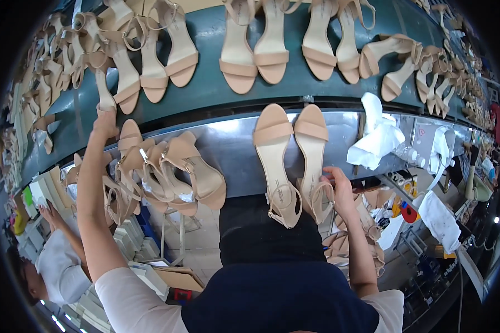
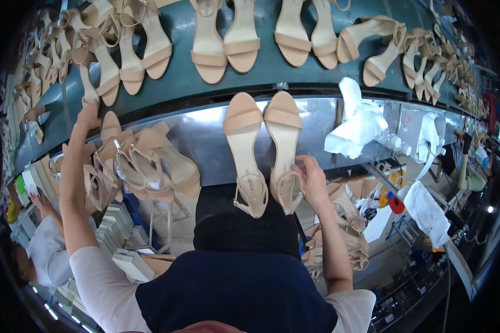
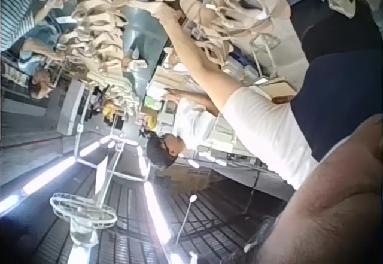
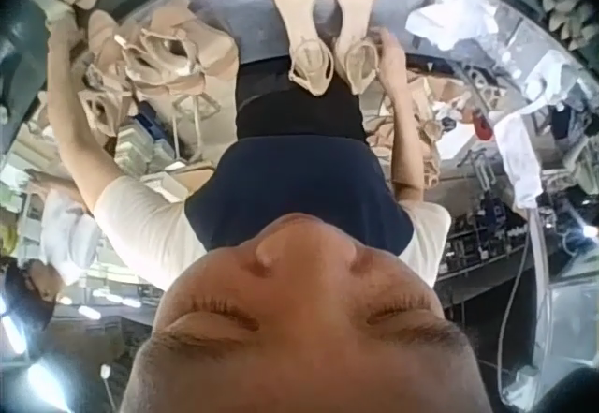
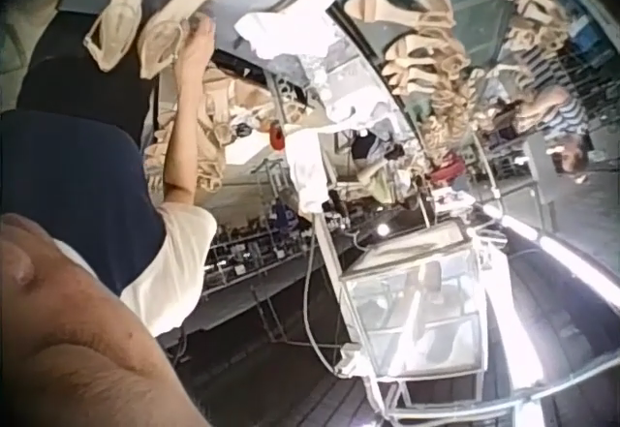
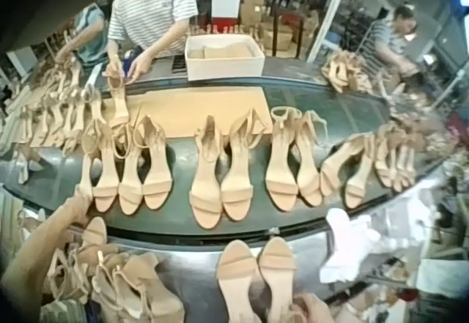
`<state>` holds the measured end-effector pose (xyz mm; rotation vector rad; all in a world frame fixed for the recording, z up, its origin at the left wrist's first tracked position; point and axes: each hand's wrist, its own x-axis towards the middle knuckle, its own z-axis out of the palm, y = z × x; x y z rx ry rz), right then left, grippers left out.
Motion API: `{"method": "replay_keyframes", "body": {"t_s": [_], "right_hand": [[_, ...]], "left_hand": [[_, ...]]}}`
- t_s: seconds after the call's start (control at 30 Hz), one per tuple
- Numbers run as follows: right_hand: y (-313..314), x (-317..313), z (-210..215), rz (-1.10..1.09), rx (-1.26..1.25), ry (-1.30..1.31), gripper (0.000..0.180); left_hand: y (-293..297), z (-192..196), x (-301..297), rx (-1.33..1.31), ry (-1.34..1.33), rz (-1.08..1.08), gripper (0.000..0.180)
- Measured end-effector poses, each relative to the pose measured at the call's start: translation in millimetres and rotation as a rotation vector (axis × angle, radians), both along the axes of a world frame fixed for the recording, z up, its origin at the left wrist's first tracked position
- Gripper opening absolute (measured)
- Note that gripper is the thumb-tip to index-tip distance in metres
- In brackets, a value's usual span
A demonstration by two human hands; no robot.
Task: Inspecting and cleaning high-heeled sandals on an assembly line.
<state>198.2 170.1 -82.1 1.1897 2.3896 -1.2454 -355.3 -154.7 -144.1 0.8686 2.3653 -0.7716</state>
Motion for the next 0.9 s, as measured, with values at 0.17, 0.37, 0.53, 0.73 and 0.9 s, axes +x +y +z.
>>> {"method": "replay_keyframes", "body": {"t_s": [0.17,0.37,0.53,0.73,0.9], "right_hand": [[-12,22,-18,-0.277,-0.288,0.129,0.033],[-16,32,-33,-0.576,-0.671,0.274,0.039],[-26,32,-37,-0.641,-0.822,0.425,0.046],[-26,18,-36,-0.501,-0.843,0.551,0.06],[-11,10,-26,-0.785,-1.615,0.934,0.061]], "left_hand": [[-4,79,15,0.431,0.19,0.303,0.054],[107,181,240,1.541,-0.127,0.411,0.024],[112,68,385,1.271,-0.89,1.171,0.037],[138,28,432,1.282,-1.282,1.272,0.049],[148,42,421,1.572,-1.981,1.707,0.044]]}}
